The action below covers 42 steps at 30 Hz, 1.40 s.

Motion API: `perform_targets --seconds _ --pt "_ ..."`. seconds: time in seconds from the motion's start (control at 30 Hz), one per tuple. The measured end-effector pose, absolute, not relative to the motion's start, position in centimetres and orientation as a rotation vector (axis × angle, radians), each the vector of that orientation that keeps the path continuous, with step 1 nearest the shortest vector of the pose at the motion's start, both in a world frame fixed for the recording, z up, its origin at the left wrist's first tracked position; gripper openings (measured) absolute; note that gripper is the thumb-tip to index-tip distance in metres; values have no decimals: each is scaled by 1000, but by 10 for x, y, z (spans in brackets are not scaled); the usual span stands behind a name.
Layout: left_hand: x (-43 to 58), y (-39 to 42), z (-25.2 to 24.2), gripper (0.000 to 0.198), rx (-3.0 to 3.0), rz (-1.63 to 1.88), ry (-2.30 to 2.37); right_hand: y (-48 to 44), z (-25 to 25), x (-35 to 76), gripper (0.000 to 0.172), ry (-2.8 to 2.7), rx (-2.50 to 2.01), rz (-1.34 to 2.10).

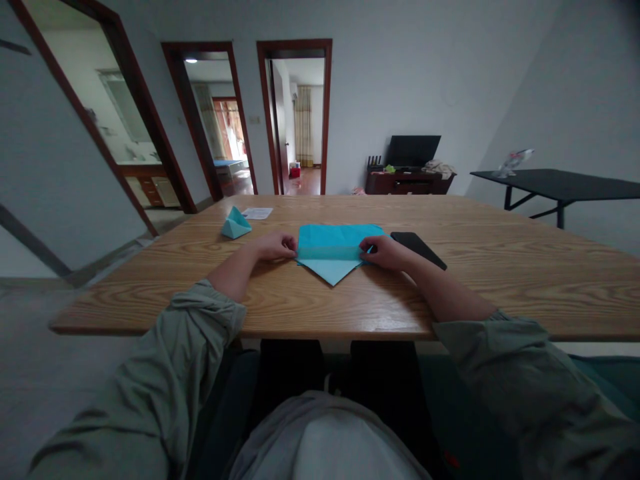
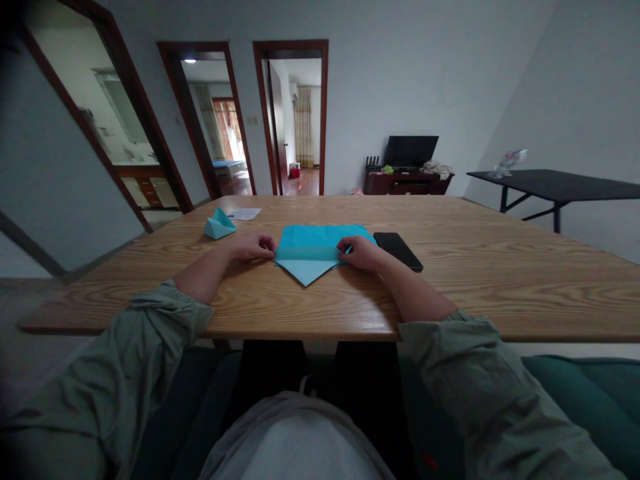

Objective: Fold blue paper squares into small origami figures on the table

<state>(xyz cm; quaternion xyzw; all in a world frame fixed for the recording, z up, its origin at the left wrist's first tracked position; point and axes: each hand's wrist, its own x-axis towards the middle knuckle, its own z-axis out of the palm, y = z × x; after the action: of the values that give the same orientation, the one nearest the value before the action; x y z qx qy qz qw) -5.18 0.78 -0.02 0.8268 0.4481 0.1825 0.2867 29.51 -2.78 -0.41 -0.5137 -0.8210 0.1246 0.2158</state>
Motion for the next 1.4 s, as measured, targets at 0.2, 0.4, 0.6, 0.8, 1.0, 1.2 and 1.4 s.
perform_targets --seconds 0.2,0.4,0.6,0.8,1.0,1.2,1.4 --pt "-53 3 9 28 2222 332 1204 -38 8 298 24 -2433 -1404 534" --pt "-49 -4 17 26 2311 307 1129 -43 12 294 28 -2478 -1382 483" --pt "-46 -7 20 48 2322 178 1221 -42 10 292 39 -2432 -1466 474" --pt "-44 -8 20 49 2274 145 1192 -41 11 293 44 -2420 -1503 435" --pt "-44 -12 22 41 2055 275 1028 -42 11 291 32 -2355 -1481 516" --pt "-37 -17 24 45 1768 597 885 -43 11 287 30 -2174 -1276 704" --pt "-29 -17 24 47 1638 819 804 -43 12 284 29 -2120 -1221 614"
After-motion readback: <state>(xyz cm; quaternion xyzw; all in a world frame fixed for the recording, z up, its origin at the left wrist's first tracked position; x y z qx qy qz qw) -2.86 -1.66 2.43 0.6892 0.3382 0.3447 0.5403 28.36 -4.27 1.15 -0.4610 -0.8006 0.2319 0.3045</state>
